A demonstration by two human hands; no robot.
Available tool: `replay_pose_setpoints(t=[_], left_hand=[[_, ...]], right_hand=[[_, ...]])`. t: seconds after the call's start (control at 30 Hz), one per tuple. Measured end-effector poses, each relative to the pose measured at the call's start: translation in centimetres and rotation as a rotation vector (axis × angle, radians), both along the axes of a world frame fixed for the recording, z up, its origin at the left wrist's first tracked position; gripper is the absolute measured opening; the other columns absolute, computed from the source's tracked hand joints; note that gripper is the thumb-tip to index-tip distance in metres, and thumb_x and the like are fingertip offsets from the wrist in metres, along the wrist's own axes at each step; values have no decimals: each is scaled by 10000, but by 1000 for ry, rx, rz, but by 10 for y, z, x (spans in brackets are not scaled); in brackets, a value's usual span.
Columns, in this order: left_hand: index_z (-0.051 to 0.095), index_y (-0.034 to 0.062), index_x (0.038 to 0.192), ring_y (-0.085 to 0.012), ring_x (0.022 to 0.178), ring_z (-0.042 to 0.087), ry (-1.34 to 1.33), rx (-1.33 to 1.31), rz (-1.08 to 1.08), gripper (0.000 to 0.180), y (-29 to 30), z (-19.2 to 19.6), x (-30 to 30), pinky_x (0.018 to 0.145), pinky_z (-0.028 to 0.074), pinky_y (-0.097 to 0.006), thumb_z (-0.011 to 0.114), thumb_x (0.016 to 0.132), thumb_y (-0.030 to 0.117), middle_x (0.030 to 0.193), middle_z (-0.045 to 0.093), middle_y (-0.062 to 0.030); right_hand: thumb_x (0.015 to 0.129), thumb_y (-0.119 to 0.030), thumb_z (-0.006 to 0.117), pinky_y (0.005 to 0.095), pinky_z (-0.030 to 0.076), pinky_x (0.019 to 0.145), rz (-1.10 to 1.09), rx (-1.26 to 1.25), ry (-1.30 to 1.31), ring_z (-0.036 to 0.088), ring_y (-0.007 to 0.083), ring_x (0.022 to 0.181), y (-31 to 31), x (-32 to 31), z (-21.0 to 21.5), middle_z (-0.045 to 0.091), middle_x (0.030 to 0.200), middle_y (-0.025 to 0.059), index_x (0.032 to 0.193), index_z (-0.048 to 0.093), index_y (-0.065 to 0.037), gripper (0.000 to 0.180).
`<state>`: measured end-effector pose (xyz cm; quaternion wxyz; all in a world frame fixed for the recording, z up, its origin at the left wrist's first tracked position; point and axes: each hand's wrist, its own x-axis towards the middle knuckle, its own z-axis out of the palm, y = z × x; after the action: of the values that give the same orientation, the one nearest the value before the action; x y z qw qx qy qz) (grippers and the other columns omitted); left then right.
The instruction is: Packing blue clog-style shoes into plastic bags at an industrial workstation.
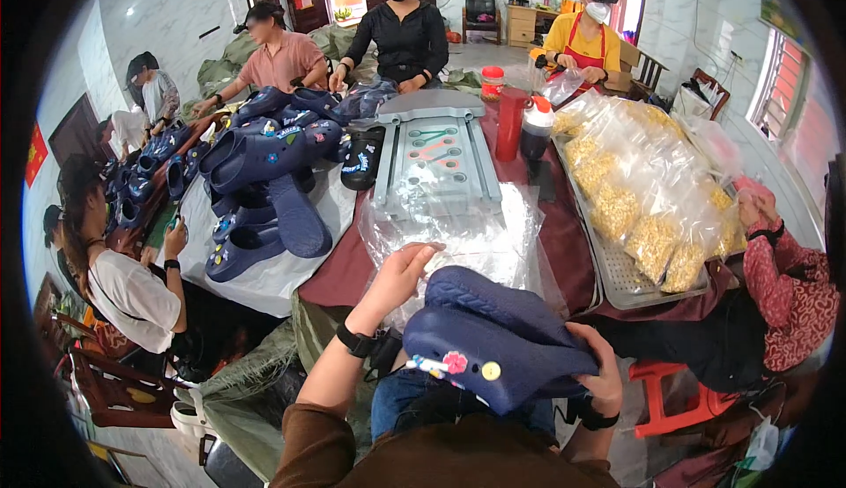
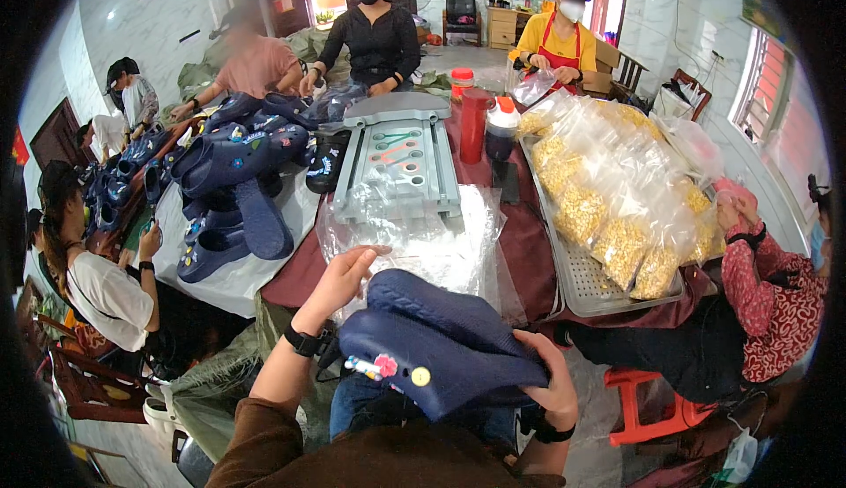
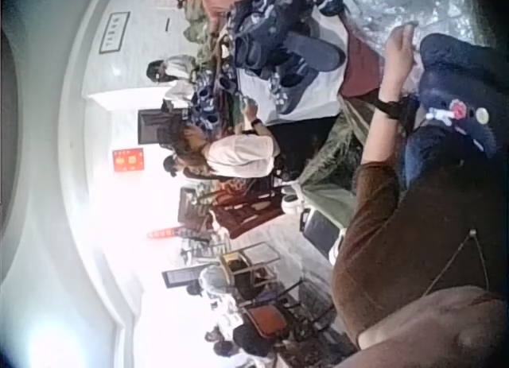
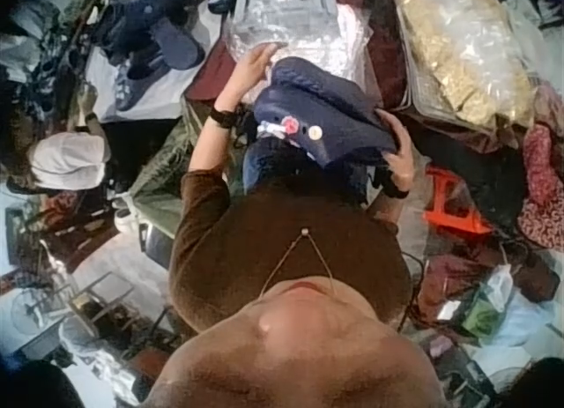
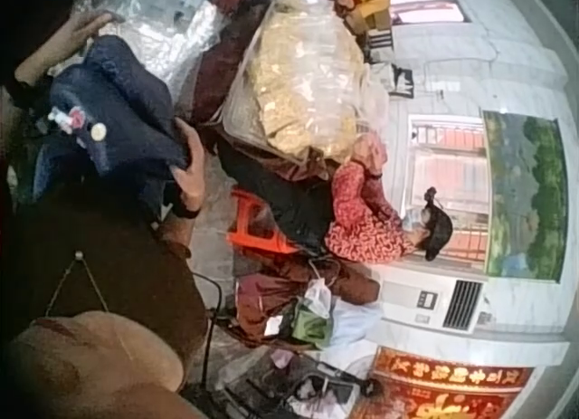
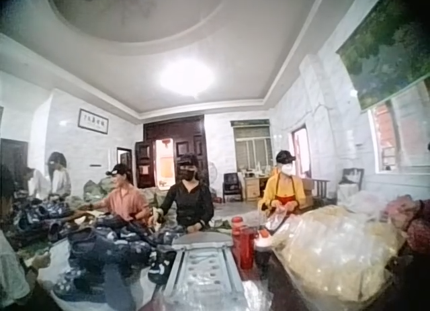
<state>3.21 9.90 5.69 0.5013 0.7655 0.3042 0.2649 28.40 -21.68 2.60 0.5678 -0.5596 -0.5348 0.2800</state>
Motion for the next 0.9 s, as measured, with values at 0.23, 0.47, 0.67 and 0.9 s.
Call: replay_pose_setpoints(t=[0.23, 0.47, 0.67, 0.9], left_hand=[[678, 50, 1290, -68, 675, 544, 25, 97, -76, 374, -5, 9, -8, 583, 474, -226, 464, 1100, 290, 1119, 665, -35], [677, 50, 1282, -380, 1226, 623, 81, 449, 10, 325, -34, 24, 8, 1028, 490, -406, 522, 1051, 218, 1361, 639, -176], [677, 43, 1273, -369, 1215, 634, 30, 477, -30, 316, -42, 27, 14, 1003, 514, -403, 529, 1041, 199, 1376, 634, -167], [671, 49, 1258, -352, 1097, 672, 48, 684, -34, 298, -64, 31, 27, 887, 554, -408, 574, 1011, 184, 1372, 642, -94]], right_hand=[[633, -180, 775, 349, 400, 1076, -251, -18, -201, 584, 263, 1201, 4, -2, -6, 623, 1280, 137, 1362, 568, 25, 785], [592, -69, 745, 403, 497, 879, -393, 45, -485, 615, 377, 983, 20, -23, 3, 597, 1079, 176, 1338, 590, -60, 761], [544, -72, 743, 410, 495, 887, -457, 17, -565, 606, 383, 963, 25, -41, 16, 592, 1050, 171, 1309, 602, -51, 779], [601, -65, 743, 420, 499, 854, -466, 82, -447, 612, 382, 961, 40, -57, -2, 590, 1043, 169, 1324, 593, -63, 739]])
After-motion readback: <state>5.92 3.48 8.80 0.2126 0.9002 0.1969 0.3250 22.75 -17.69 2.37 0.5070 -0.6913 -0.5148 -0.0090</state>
